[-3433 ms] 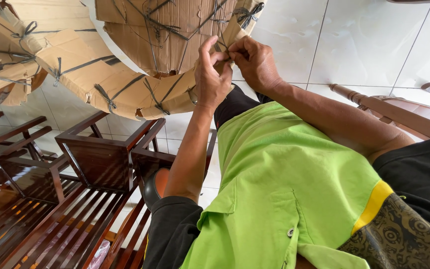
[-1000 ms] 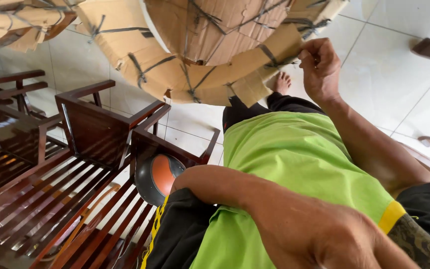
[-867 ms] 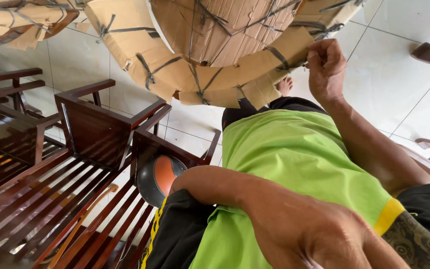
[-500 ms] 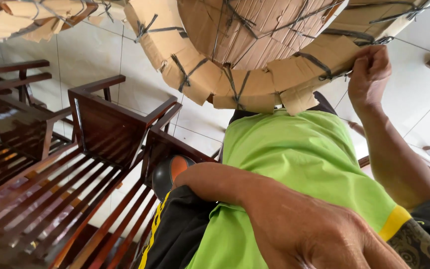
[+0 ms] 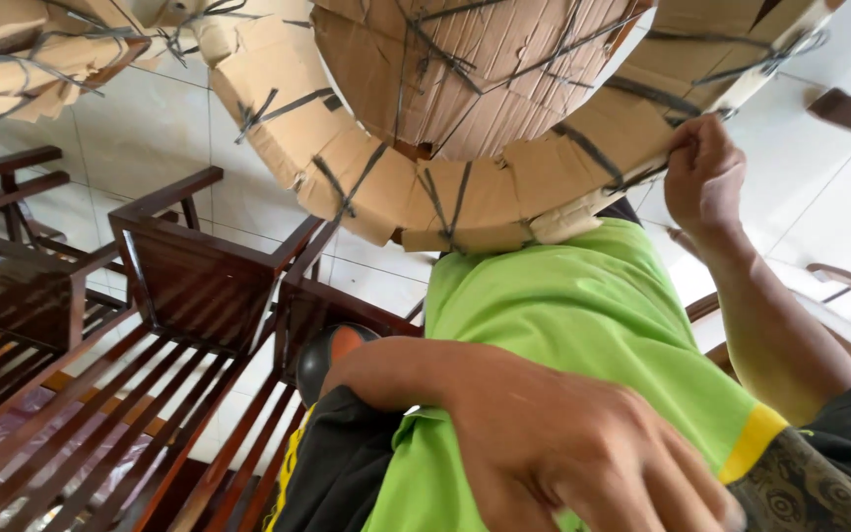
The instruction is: Wrapping a wooden chair with cardboard sheets and securing them with plastic ties for protection.
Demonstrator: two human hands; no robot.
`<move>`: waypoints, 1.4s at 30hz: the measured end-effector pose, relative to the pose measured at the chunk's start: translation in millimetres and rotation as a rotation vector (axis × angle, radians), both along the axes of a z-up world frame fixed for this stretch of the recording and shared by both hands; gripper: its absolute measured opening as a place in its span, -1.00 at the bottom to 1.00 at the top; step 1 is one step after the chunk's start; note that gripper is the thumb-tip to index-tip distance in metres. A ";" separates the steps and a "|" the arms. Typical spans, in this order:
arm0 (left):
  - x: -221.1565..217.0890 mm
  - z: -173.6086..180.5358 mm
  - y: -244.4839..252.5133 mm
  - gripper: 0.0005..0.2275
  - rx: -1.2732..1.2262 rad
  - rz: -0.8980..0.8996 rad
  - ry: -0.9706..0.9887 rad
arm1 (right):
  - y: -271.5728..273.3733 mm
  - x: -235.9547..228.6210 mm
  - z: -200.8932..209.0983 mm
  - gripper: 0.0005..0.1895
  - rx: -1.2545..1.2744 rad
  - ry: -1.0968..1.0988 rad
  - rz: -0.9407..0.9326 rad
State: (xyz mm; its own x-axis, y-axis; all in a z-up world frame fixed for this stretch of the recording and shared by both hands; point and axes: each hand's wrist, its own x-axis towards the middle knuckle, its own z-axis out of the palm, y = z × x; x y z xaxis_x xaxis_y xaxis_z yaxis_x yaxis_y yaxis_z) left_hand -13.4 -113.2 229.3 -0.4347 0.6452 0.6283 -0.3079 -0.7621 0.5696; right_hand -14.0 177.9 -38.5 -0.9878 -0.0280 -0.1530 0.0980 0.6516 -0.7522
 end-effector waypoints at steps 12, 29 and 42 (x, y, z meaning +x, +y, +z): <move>33.9 -236.7 -75.9 -0.51 -2.382 1.354 -0.274 | -44.6 -245.6 30.2 -0.63 0.319 -0.620 0.765; 69.9 -290.2 -78.5 -0.65 -2.460 1.639 -0.280 | -102.3 -255.1 -231.1 -0.27 0.282 -1.012 0.204; 81.3 -305.4 -82.6 -0.71 -2.356 1.822 -0.219 | -157.1 -228.7 -50.2 -0.53 -0.665 -0.141 0.738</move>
